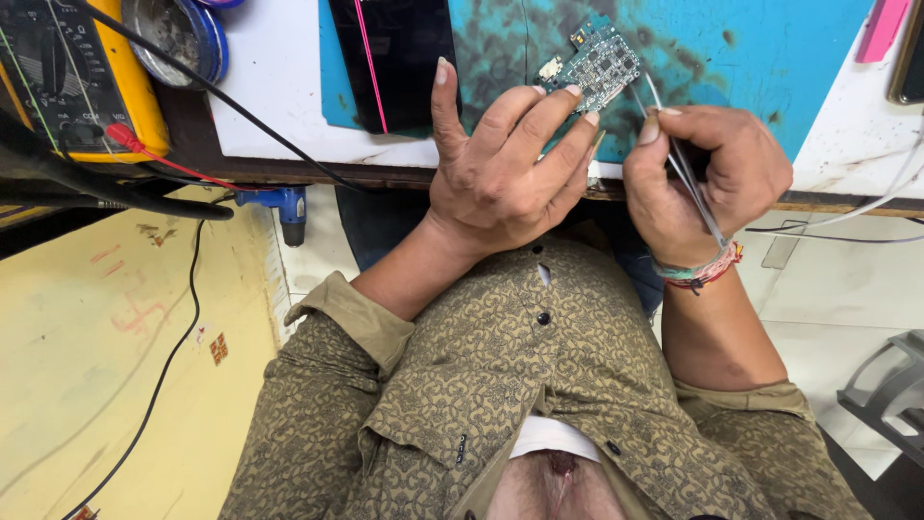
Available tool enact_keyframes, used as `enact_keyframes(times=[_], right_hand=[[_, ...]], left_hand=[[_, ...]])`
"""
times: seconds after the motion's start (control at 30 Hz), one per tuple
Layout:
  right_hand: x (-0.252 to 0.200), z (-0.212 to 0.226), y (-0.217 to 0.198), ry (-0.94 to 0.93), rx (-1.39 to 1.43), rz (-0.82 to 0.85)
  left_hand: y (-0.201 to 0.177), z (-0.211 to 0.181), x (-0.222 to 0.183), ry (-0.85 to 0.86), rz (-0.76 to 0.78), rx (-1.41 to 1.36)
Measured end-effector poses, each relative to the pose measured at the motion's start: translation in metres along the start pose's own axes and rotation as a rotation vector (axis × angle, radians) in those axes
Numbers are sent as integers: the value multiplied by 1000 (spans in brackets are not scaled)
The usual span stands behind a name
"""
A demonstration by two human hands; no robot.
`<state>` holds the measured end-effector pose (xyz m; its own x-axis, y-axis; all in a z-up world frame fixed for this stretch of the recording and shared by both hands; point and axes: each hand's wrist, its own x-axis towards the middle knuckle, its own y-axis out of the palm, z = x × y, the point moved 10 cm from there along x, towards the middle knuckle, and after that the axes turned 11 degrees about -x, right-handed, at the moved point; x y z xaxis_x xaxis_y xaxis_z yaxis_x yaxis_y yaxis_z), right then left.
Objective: The person works on a mobile phone by using tweezers to adjust internal components on a circuit board and then uses a screwdriver to secure screws into the phone's internal chassis.
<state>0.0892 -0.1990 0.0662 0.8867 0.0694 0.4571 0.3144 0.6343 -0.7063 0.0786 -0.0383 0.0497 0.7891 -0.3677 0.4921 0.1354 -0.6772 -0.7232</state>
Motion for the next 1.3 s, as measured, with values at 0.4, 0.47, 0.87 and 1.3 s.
enact_keyframes(times=[0.4,0.47,0.87,1.3], right_hand=[[-1,-2,0,-8,3,-5],[-1,-2,0,-9,-3,-8],[0,-3,-1,-9,5,-7],[2,5,0,-78,27,16]], left_hand=[[0,0,1,9,-7,-1],[-1,0,0,8,-3,-6],[-1,0,1,-1,6,-25],[-2,0,1,7,-2,-19]])
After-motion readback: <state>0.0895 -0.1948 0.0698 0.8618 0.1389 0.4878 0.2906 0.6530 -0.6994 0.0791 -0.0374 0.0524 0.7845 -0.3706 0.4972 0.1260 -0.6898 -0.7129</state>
